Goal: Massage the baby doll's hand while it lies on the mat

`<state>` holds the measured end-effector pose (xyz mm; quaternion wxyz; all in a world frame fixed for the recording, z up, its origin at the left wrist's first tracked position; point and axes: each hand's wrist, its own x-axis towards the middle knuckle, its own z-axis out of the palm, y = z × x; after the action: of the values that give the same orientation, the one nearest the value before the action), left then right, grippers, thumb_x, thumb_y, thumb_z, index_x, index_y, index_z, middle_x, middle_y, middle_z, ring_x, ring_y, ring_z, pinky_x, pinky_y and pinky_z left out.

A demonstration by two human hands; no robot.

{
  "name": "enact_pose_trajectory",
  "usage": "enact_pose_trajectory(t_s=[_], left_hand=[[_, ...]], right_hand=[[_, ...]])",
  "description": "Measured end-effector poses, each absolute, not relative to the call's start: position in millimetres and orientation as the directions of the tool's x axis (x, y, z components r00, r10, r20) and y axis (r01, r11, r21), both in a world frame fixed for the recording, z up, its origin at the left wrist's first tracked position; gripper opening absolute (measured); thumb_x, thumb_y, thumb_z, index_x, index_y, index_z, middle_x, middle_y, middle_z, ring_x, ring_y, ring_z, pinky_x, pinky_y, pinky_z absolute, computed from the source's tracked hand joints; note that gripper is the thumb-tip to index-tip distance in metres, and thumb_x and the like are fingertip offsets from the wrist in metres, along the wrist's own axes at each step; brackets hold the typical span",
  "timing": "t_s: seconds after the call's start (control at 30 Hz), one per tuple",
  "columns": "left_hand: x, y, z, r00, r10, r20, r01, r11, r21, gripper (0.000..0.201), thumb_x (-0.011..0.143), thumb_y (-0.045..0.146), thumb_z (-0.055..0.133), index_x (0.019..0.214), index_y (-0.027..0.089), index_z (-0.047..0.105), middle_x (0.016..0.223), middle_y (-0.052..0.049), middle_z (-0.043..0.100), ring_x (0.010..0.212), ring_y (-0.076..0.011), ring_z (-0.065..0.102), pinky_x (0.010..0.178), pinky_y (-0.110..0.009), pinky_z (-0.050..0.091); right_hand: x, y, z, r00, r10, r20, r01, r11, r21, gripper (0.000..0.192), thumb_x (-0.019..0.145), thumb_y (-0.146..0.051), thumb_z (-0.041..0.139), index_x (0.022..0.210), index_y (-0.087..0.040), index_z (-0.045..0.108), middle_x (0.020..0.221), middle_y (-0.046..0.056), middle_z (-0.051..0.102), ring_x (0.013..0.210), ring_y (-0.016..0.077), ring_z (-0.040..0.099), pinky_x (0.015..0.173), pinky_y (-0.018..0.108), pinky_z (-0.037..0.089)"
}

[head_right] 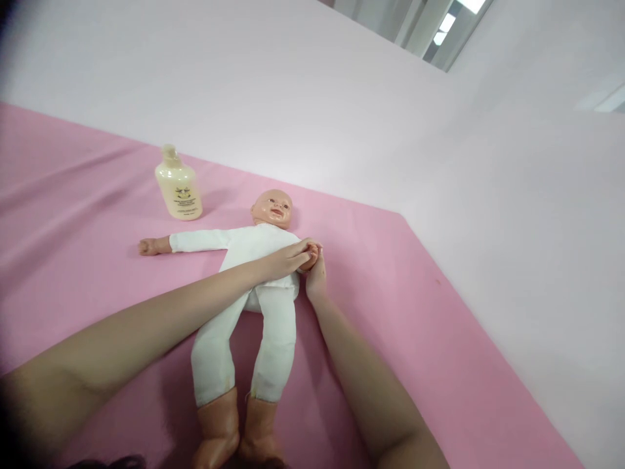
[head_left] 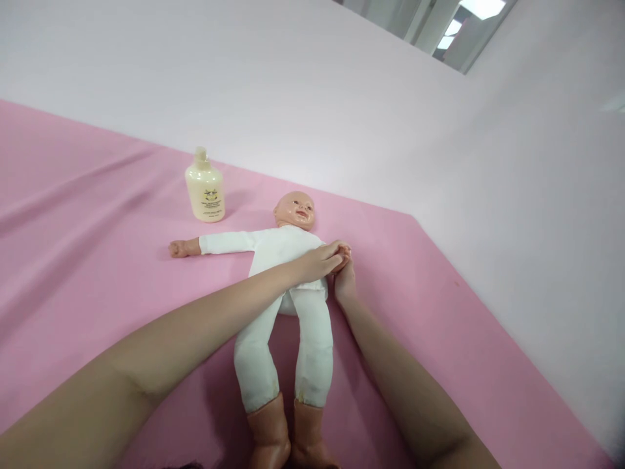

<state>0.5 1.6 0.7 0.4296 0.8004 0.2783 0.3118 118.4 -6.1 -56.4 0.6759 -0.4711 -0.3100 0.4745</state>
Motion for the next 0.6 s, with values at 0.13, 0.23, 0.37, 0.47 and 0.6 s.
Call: enact_pose_trajectory(t_s=[0.13,0.23,0.37,0.47,0.6], left_hand=[[0.5,1.0,1.3,0.651,0.712,0.261,0.168,-0.471,0.866,0.036,0.089,0.023,0.035,0.121,0.02,0.052,0.111,-0.006,0.064,0.109,-0.0196,0.057,0.101,-0.034,0.041],[1.1,1.0,1.2,0.646,0.715,0.267,0.158,-0.467,0.87,0.036,0.089,0.022,0.036,0.121,0.02,0.052,0.111,-0.007,0.063,0.11,-0.02,0.056,0.101,-0.035,0.041],[1.6,2.2,-0.6,0.644,0.716,0.269,0.156,-0.467,0.871,0.037,0.088,0.021,0.036,0.122,0.021,0.052,0.111,-0.006,0.064,0.111,-0.0198,0.056,0.102,-0.035,0.04],[1.6,3.0,-1.9,0.642,0.719,0.267,0.162,-0.468,0.869,0.037,0.089,0.023,0.036,0.123,0.021,0.051,0.112,-0.006,0.064,0.11,-0.0199,0.057,0.103,-0.036,0.04],[1.5,3.5,-2.3,0.645,0.717,0.264,0.165,-0.469,0.868,0.038,0.09,0.024,0.036,0.125,0.02,0.051,0.113,-0.007,0.064,0.109,-0.0194,0.057,0.103,-0.035,0.04]], right_hand=[[117.9,-7.9,-54.0,0.371,0.927,-0.056,-0.342,0.08,-0.936,0.035,0.09,-0.044,0.042,0.093,-0.022,0.069,0.085,-0.002,0.072,0.088,0.0137,0.067,0.08,0.026,0.053],[117.1,-8.4,-51.6,0.364,0.93,-0.054,-0.36,0.086,-0.929,0.034,0.09,-0.042,0.041,0.092,-0.022,0.069,0.085,-0.003,0.072,0.089,0.0135,0.067,0.08,0.025,0.053],[116.2,-6.9,-50.8,0.381,0.92,-0.09,-0.364,0.06,-0.929,0.034,0.09,-0.041,0.04,0.091,-0.023,0.068,0.084,-0.002,0.072,0.086,0.0132,0.067,0.077,0.025,0.053],[116.4,-5.6,-52.4,0.398,0.912,-0.096,-0.36,0.059,-0.931,0.034,0.089,-0.043,0.042,0.092,-0.022,0.068,0.084,-0.001,0.071,0.085,0.0133,0.067,0.077,0.025,0.053],[116.7,-6.5,-53.1,0.4,0.913,-0.076,-0.355,0.078,-0.932,0.034,0.088,-0.045,0.044,0.094,-0.023,0.068,0.088,-0.002,0.072,0.093,0.0135,0.067,0.081,0.026,0.053]])
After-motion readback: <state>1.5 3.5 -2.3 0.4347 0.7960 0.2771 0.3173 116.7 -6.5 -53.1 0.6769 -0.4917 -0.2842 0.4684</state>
